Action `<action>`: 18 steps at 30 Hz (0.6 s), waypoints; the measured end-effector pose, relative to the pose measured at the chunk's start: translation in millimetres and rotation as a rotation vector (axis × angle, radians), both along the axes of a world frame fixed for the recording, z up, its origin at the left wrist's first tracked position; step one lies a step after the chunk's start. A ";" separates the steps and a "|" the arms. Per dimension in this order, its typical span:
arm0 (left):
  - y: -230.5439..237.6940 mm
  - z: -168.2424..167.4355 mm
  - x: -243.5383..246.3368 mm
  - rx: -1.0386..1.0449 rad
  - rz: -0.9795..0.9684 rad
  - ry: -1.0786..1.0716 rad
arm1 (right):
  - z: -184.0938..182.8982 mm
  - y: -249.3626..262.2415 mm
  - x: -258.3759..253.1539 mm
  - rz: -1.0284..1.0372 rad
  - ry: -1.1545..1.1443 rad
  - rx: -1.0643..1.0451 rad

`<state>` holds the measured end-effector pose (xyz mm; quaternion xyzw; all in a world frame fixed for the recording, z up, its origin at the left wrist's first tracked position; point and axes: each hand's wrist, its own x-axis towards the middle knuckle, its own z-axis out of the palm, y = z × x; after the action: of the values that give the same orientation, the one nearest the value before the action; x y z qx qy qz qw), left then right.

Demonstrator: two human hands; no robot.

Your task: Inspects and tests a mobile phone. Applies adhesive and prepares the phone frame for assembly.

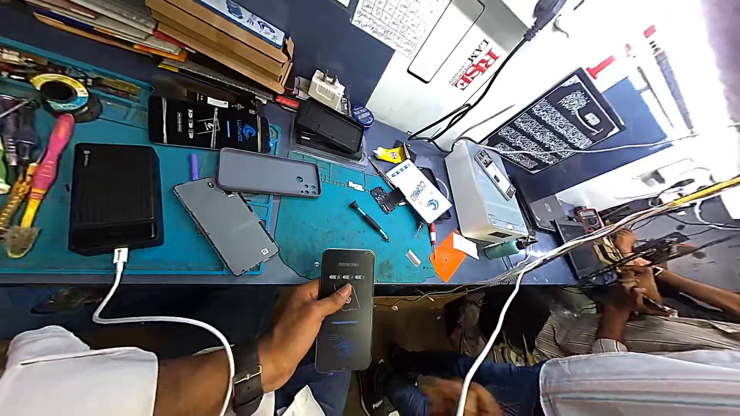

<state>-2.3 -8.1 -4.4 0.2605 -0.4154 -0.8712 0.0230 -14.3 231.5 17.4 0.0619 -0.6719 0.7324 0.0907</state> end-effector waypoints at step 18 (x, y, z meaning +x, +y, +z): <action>-41.1 -20.9 27.6 -0.034 -0.695 0.174 | -3.9 -27.6 -31.6 0.300 -0.414 0.038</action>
<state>25.2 -49.2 -25.4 0.0282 -0.4902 -0.8389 -0.2349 -45.9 203.9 13.4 0.0114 -0.6733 0.7219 -0.1594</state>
